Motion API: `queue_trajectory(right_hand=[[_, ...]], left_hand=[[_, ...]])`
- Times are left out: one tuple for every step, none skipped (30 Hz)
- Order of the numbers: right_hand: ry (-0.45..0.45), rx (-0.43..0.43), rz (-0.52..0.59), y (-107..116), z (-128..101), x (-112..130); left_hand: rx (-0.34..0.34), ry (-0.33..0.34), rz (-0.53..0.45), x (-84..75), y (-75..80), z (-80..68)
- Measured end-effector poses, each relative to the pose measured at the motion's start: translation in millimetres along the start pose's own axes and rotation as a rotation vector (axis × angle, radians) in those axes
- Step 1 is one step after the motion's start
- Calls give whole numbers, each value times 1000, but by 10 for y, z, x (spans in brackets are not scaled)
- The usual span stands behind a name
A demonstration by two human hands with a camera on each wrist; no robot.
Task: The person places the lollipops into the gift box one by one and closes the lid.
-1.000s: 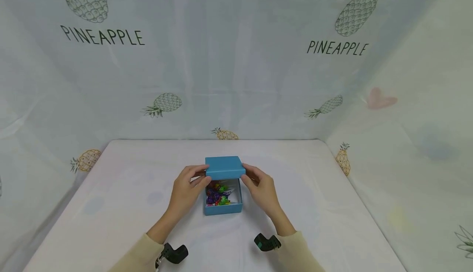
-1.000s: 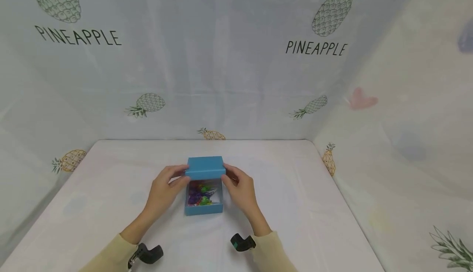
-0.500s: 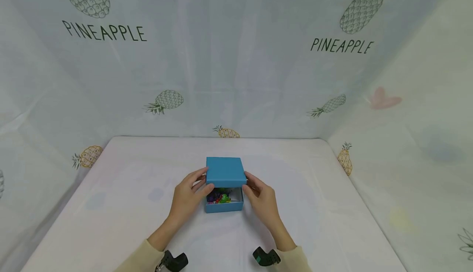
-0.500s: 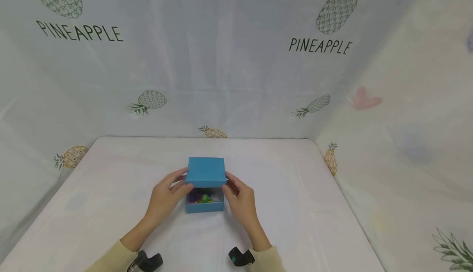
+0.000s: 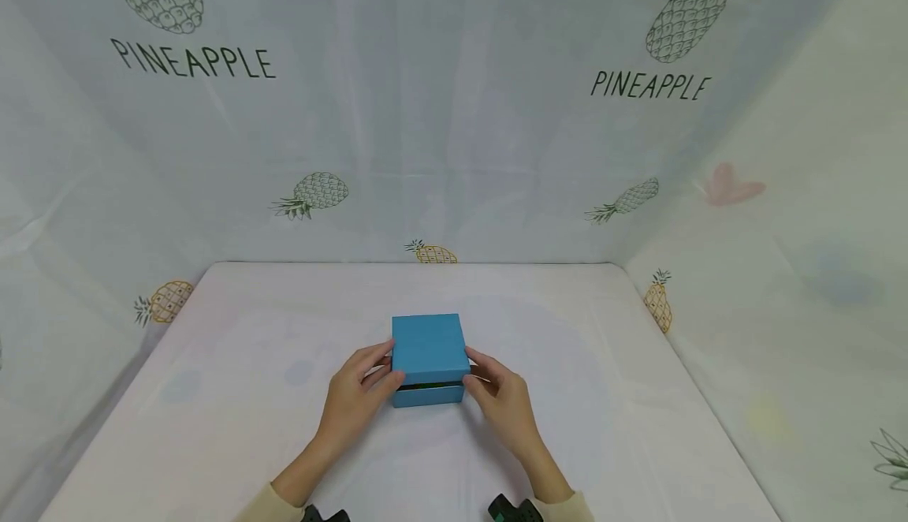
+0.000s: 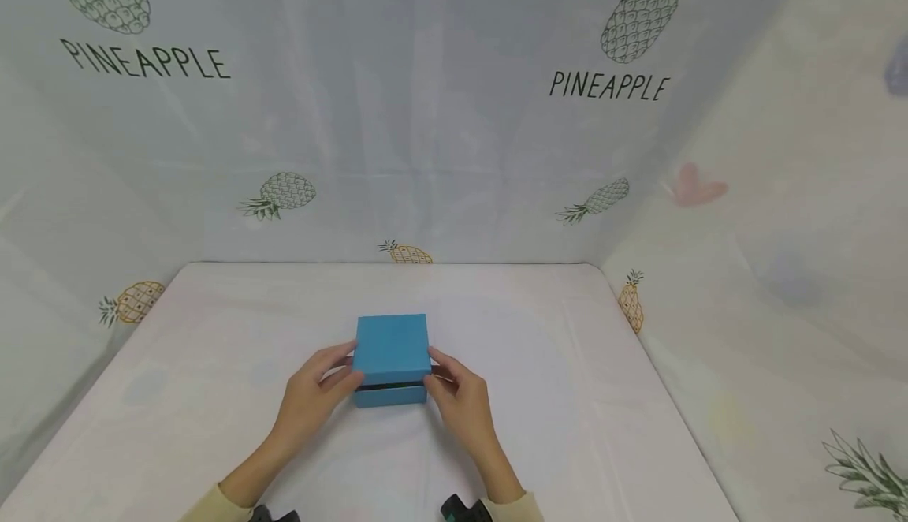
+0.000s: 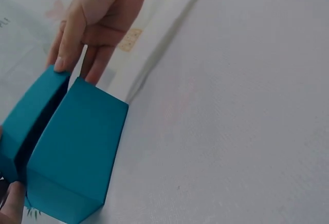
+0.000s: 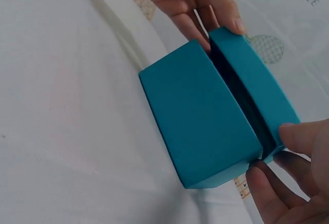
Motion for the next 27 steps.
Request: queue_trajectory(right_hand=[[-5,-1,9,-1,-7,-11],[-11,-1,17,-2,-14,-20],[-15,-2,23,-4,-21,-29],[-20,-1,29,-6,-27,-37],[-23,0,35,-10,-33,-44],[-26,1,39,-12,-38,-50],[-27,1,43,-14,-43,-55],[-28,1,45,-15,-48,-59],[-30,2,47,-16,-53,-63],[-31,3,49,-16,-55,-67],[-34,3,52,-15,-57,-72],[-36,4,49,-14,-58,-76],[-40,4,47,-13,-59,-81],[-43,5,43,-11,-58,-85],[-47,7,39,-10,-57,-89],[-52,8,35,-8,-56,-93],[-56,10,32,-6,-55,-95],[-59,12,28,-4,-54,-94],[-63,12,26,-2,-54,-94],[-61,14,24,0,-52,-87],[-63,14,25,1,-50,-83],[-64,13,24,2,-48,-77],[-66,12,23,3,-46,-73],[-68,10,21,3,-44,-68],[-68,9,22,2,-42,-64],[-66,7,23,1,-40,-59],[-71,6,27,-2,-40,-61]], left_hand=[[3,0,-4,5,-4,-6],[6,1,-9,10,-7,-11],[10,2,-13,14,-10,-18],[13,4,-17,17,-14,-26],[14,8,-23,25,-14,-33],[14,15,-29,35,-15,-40],[16,22,-34,47,-15,-48],[18,31,-39,59,-16,-55],[22,39,-41,71,-18,-61],[23,45,-44,81,-19,-65],[25,52,-46,92,-19,-68],[31,54,-49,98,-22,-70],[37,56,-51,101,-24,-70],[41,59,-51,104,-26,-70],[43,62,-50,107,-25,-67],[46,66,-50,111,-24,-64],[49,72,-48,115,-23,-62],[53,80,-44,120,-23,-60],[57,87,-34,124,-23,-59],[58,95,-24,130,-21,-58],[62,100,-16,135,-22,-57],[65,106,-8,138,-22,-56],[68,111,-1,140,-22,-55],[69,117,3,144,-20,-54],[69,122,5,149,-17,-53],[67,127,1,153,-13,-53],[66,134,-6,158,-11,-55]])
Point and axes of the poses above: each hand's wrist, its own z-axis towards the middle knuckle, its own y-axis out of the back of the hand, x = y × z, the point moved 7 cm from there along z, towards the middle knuckle, and after that the axes turned 5 degrees about x, right-handed, at the moved point
